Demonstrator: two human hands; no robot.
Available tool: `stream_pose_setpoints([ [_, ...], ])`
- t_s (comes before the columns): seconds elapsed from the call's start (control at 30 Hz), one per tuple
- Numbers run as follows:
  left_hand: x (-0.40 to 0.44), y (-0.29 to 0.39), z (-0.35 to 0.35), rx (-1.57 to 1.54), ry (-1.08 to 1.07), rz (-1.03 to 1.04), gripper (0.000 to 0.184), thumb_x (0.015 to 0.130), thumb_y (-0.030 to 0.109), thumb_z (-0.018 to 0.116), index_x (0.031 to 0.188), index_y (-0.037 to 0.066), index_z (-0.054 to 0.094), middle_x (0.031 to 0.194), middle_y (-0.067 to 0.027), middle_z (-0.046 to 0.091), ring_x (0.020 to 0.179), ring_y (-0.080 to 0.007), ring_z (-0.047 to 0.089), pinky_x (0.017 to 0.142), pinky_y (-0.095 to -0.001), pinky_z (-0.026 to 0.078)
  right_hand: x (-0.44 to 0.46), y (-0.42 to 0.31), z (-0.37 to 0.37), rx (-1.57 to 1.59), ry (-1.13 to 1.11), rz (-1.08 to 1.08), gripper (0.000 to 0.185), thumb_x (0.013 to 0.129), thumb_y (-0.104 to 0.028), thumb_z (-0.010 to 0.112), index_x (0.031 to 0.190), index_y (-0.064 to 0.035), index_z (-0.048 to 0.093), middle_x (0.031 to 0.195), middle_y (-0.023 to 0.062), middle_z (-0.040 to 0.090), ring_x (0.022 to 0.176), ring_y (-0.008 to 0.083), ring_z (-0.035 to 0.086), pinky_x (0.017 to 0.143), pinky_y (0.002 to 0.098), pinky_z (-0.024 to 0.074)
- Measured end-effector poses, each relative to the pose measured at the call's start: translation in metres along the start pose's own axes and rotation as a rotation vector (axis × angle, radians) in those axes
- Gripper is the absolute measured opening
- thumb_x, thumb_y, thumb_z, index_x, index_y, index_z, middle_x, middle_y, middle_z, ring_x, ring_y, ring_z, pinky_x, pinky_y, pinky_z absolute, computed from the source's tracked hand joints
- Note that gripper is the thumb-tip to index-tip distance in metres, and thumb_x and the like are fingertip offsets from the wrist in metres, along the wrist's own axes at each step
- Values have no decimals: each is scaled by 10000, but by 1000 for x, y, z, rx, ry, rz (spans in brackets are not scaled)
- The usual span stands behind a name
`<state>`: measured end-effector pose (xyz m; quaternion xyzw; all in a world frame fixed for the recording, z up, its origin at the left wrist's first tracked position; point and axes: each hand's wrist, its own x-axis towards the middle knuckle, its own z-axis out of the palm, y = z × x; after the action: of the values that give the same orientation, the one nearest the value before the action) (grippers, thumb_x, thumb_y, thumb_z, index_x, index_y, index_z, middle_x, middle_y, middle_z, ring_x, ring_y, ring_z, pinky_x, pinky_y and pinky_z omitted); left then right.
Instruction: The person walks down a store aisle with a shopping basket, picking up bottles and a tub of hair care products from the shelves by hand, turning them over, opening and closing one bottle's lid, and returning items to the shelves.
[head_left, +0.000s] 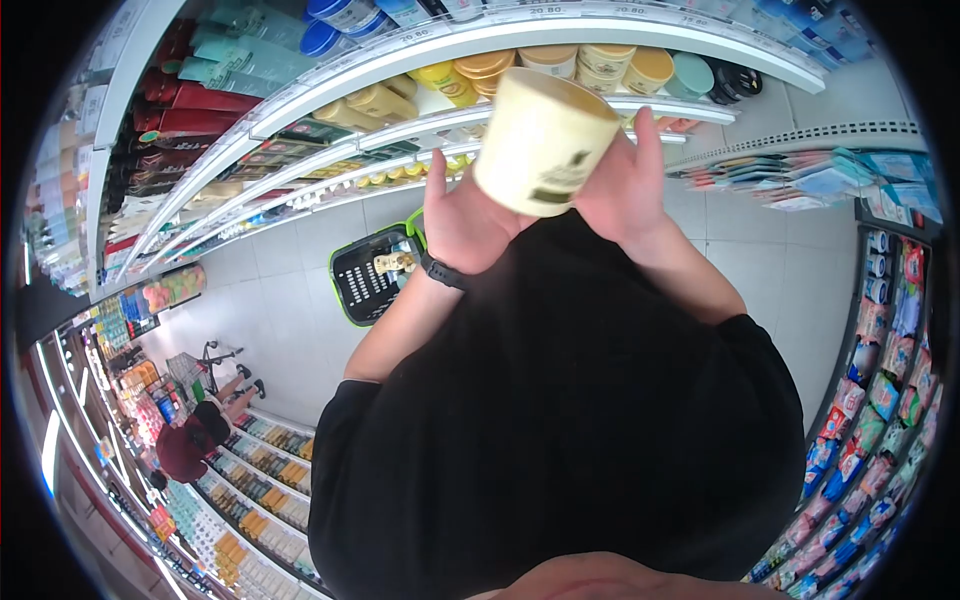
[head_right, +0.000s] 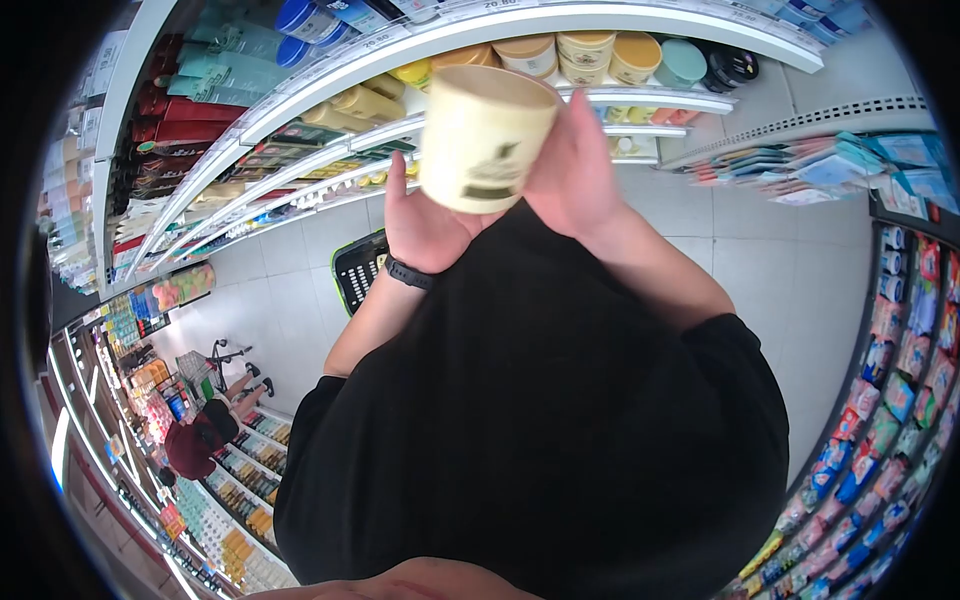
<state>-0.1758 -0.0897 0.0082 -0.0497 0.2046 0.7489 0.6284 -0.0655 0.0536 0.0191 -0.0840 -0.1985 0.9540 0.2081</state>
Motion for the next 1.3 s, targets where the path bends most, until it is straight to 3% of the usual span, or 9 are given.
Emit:
stream_pose_setpoints([
  [0.03, -1, 1, 0, 6, -19, -11, 921, 859, 758, 291, 1519, 129, 159, 1548, -122, 253, 1414, -344, 261, 1119, -539, 244, -2, 4, 8, -160, -66, -153, 774, 947, -597, 324, 1476, -42, 215, 1458, 170, 358, 1353, 294, 368, 1128, 462, 283],
  [0.07, -1, 2, 2, -36, -98, -9, 902, 853, 760, 309, 1508, 147, 204, 1544, -115, 259, 1414, -331, 263, 1119, -556, 237, -3, 7, 15, -444, -72, -173, 771, 938, -477, 487, 1477, -28, 167, 1448, 159, 348, 1365, 284, 336, 1137, 454, 265],
  [0.13, -3, 4, -3, -314, -215, -2, 836, 878, 718, 317, 1488, 148, 264, 1530, -127, 278, 1402, -343, 281, 1114, -573, 242, -3, 3, 6, -1348, -379, -431, 838, 865, -325, 665, 1465, -17, 167, 1391, 175, 398, 1333, 288, 368, 1093, 438, 335],
  [0.2, -2, -3, -10, -342, -169, 38, 791, 895, 682, 324, 1471, 141, 298, 1508, -141, 306, 1384, -362, 305, 1085, -574, 295, -7, 3, 13, -1419, -355, -220, 929, 764, -259, 777, 1448, -2, 203, 1364, 199, 419, 1303, 318, 391, 1029, 441, 398],
  [0.27, 0, -1, -14, -363, -124, 76, 747, 911, 647, 331, 1454, 133, 332, 1486, -156, 334, 1366, -381, 328, 1055, -574, 349, -2, 4, 8, -1658, -366, -495, 918, 713, -318, 796, 1405, 23, 298, 1309, 229, 471, 1200, 392, 471, 1048, 450, 353],
  [0.37, -3, 2, -6, -298, -161, -17, 683, 929, 584, 355, 1419, 108, 376, 1384, -181, 441, 1274, -421, 431, 908, -506, 510, -2, 8, 2, -1529, -369, -406, 949, 690, -281, 812, 1417, 31, 289, 1317, 219, 475, 1160, 361, 512, 993, 450, 402],
  [0.7, -4, -3, -8, -159, -79, 6, 736, 923, 638, 316, 1421, 100, 374, 1382, -174, 448, 1226, -412, 486, 974, -477, 476, -1, 18, -5, -1097, -271, -106, 904, 772, -159, 767, 1471, -49, 203, 1305, 169, 468, 1125, 236, 529, 783, 330, 540],
  [1.0, -9, -5, -10, -71, -114, -64, 814, 884, 705, 351, 1458, 129, 329, 1434, -136, 410, 1287, -365, 443, 1051, -499, 393, -4, 30, -22, -820, -270, -228, 764, 851, -165, 676, 1441, 17, 226, 1335, 158, 463, 1241, 238, 447, 1042, 383, 360],
  [1.3, -11, -8, -11, -70, -171, -30, 832, 846, 719, 413, 1439, 137, 363, 1407, -114, 452, 1265, -277, 482, 1024, -456, 421, -2, 33, -30, -801, -311, -286, 645, 906, -220, 602, 1414, 29, 293, 1276, 142, 510, 1189, 212, 481, 1031, 368, 359],
])
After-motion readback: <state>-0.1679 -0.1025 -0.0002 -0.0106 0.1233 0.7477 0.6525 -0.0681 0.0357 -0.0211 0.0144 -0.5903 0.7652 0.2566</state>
